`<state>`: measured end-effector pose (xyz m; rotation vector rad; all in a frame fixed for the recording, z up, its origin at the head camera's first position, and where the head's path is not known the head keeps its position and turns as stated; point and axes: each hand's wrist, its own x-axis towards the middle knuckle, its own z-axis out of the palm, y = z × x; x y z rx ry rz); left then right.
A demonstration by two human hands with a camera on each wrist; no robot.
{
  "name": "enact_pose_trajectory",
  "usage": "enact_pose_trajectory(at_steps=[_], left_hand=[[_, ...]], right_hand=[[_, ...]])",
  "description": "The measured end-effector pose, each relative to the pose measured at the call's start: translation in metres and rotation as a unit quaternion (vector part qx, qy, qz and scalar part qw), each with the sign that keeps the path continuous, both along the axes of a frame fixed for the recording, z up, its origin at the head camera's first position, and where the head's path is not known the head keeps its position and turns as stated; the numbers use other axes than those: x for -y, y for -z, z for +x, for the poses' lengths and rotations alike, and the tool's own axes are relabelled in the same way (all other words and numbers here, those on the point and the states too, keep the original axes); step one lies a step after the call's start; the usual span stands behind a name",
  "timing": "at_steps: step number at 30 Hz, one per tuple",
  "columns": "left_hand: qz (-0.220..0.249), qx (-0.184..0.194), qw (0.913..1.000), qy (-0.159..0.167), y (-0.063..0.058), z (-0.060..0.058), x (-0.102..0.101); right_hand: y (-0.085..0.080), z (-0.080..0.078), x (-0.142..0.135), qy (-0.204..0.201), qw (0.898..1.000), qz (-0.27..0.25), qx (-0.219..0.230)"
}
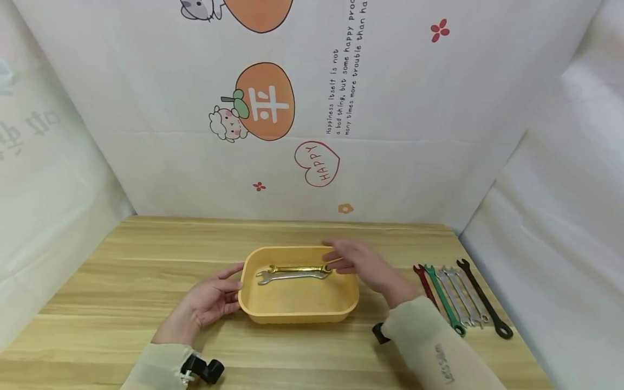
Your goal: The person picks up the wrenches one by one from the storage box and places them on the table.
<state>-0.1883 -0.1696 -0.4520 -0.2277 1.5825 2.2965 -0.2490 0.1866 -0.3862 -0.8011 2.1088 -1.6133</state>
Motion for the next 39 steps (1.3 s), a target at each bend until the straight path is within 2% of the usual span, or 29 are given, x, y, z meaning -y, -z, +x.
enact_pose_trajectory(at_steps=[7,15,23,34,39], left_hand=[[-0.027,-0.007,0.9995,-0.012,-0.001,0.0,-0.002],[-0.033,-0.015,0.9992,-0.018,-0.004,0.002,-0.004],[-0.038,-0.009,0.999,-0.021,-0.007,0.0,-0.004],[-0.04,-0.005,0.9989,-0.025,-0.004,0.0,-0.002],[-0.038,-0.005,0.999,-0.024,-0.003,-0.001,-0.001]], right_hand=[[0.023,-0.01,0.043,-0.013,0.996,0.091,-0.003],[0.033,-0.008,0.059,-0.023,0.989,0.148,-0.016],[0.033,-0.003,0.06,0.001,0.968,0.236,-0.084],[0.027,-0.003,0.064,-0.027,0.943,0.3,-0.144],[0.027,-0.005,0.061,-0.034,0.941,0.3,-0.153]])
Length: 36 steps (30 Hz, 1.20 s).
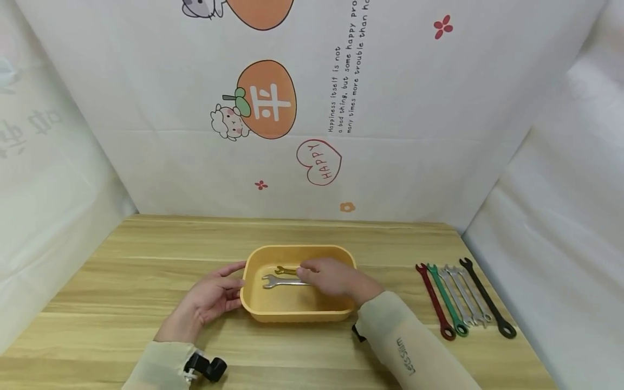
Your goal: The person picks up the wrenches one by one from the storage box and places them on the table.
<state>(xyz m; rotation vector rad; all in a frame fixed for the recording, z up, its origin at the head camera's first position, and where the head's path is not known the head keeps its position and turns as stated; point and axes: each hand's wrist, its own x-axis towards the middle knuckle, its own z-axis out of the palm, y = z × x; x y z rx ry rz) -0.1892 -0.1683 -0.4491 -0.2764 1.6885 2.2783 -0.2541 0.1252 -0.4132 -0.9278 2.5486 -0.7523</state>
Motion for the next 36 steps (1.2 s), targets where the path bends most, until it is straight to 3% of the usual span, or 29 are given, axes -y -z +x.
enact_pose_trajectory(at_steps=[4,11,26,32,36], left_hand=[[-0.004,0.001,1.0,-0.004,0.001,-0.001,-0.001],[-0.001,0.003,1.0,-0.007,0.002,-0.002,-0.002],[0.003,0.007,0.9999,-0.007,0.001,-0.001,-0.002],[0.005,0.006,1.0,-0.001,0.001,-0.001,0.0],[0.009,0.005,0.9999,0.003,0.0,-0.001,0.0]], right_hand=[[0.003,-0.002,-0.001,-0.013,1.0,-0.023,0.009],[0.011,-0.004,0.0,-0.025,0.997,-0.046,0.065],[0.023,0.002,0.006,-0.043,0.999,0.016,0.005],[0.024,0.0,0.009,-0.082,0.993,0.042,-0.079],[0.023,0.0,0.01,-0.083,0.991,0.042,-0.097]])
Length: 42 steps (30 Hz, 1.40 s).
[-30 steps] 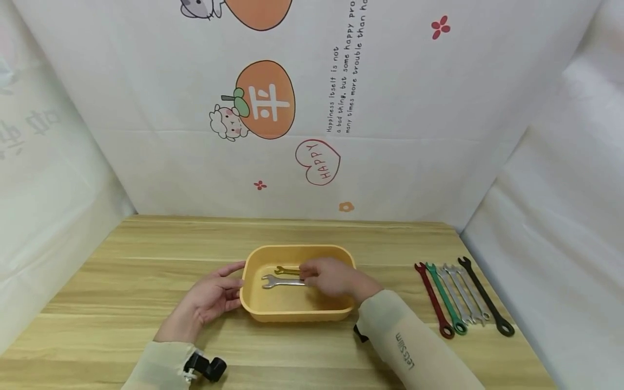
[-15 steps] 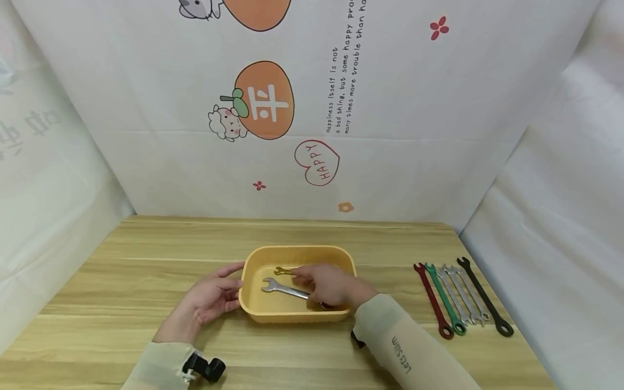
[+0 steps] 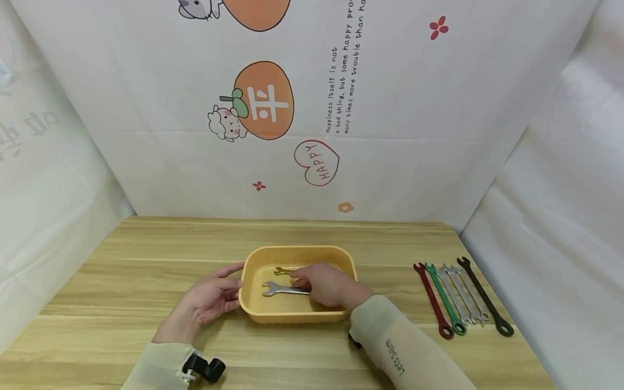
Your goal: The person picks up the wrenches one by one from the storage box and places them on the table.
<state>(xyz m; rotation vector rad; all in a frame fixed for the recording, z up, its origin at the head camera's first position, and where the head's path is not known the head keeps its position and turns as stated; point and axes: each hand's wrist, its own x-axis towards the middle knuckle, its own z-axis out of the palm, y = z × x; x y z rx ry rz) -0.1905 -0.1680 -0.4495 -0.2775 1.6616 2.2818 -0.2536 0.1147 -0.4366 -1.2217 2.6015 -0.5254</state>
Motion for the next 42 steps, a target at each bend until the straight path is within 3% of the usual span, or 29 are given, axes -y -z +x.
enact_pose_trajectory(at_steps=[12,20,24,26,30,33,37,39,42], left_hand=[[-0.002,-0.002,1.0,0.007,-0.001,0.0,0.0],[-0.002,-0.005,0.9999,0.01,-0.001,0.0,0.001],[0.0,-0.004,0.9999,0.011,-0.001,0.0,0.001],[0.002,-0.004,0.9999,0.012,-0.001,0.0,0.001],[0.005,-0.005,0.9999,0.012,-0.002,0.001,0.001],[0.005,-0.004,0.9999,0.012,-0.002,0.001,0.001],[0.0,-0.004,0.9999,0.01,-0.001,0.001,0.001],[-0.003,-0.005,0.9999,0.009,-0.001,0.001,0.0],[-0.003,-0.005,0.9999,0.009,-0.001,0.001,0.0]], right_hand=[[0.001,-0.001,-0.001,0.021,0.999,-0.019,-0.022],[0.004,-0.003,-0.004,0.047,0.997,-0.056,0.035],[0.001,-0.004,-0.006,0.077,0.987,-0.107,0.09],[-0.002,-0.005,-0.008,0.109,0.977,-0.142,0.116],[-0.011,-0.008,-0.012,0.167,0.947,-0.221,0.163],[-0.017,-0.01,-0.015,0.185,0.913,-0.283,0.228],[-0.024,-0.011,-0.018,0.2,0.859,-0.353,0.312],[-0.027,-0.011,-0.022,0.203,0.841,-0.378,0.33],[-0.031,-0.013,-0.029,0.21,0.823,-0.403,0.34]])
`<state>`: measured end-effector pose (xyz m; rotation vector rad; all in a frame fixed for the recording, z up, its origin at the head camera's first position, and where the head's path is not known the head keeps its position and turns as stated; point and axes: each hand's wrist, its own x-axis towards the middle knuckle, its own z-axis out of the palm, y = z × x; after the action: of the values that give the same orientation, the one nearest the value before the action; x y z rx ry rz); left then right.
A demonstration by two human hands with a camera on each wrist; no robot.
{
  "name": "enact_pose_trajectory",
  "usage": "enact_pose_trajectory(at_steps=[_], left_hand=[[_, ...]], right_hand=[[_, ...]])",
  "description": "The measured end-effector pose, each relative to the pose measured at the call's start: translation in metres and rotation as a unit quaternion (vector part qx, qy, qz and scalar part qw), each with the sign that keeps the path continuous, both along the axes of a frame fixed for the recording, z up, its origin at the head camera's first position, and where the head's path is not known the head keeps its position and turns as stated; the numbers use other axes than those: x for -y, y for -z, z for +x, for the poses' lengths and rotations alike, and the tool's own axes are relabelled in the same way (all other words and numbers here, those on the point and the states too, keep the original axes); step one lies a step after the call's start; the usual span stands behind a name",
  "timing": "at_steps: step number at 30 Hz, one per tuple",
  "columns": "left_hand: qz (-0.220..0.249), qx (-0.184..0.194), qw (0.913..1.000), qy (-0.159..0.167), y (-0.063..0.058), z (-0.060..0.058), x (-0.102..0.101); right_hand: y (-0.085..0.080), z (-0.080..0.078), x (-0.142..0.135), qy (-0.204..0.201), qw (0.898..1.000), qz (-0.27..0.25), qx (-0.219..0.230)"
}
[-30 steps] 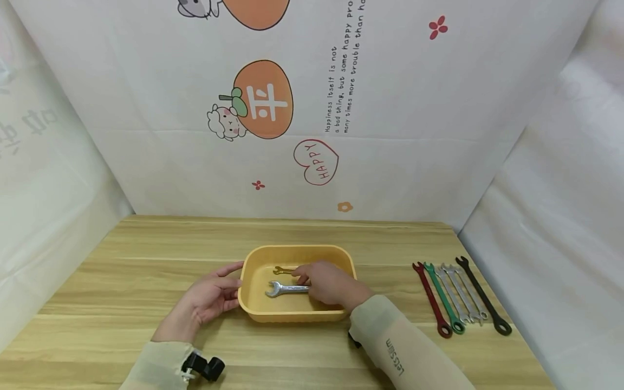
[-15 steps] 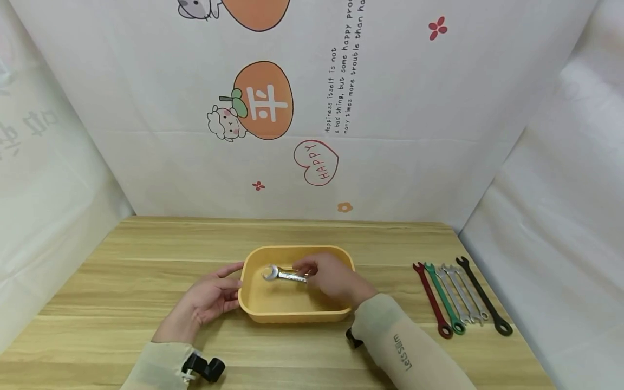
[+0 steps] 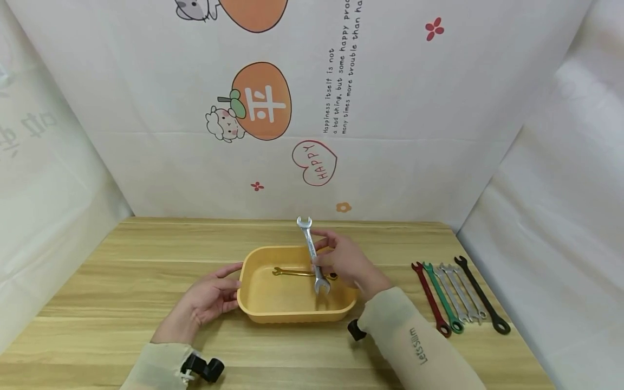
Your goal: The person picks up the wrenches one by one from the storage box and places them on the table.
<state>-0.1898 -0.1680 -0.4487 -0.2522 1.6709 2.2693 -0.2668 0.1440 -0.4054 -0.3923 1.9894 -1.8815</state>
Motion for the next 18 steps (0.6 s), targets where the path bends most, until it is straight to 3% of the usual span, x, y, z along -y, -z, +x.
enact_pose_trajectory(at_steps=[12,18], left_hand=[[0.007,0.002,1.0,0.002,0.0,0.0,0.001],[0.005,0.003,1.0,-0.002,0.0,-0.001,0.001]], right_hand=[[-0.019,-0.01,-0.063,0.08,0.996,-0.024,0.002],[-0.023,-0.006,-0.105,0.115,0.992,0.046,0.014]])
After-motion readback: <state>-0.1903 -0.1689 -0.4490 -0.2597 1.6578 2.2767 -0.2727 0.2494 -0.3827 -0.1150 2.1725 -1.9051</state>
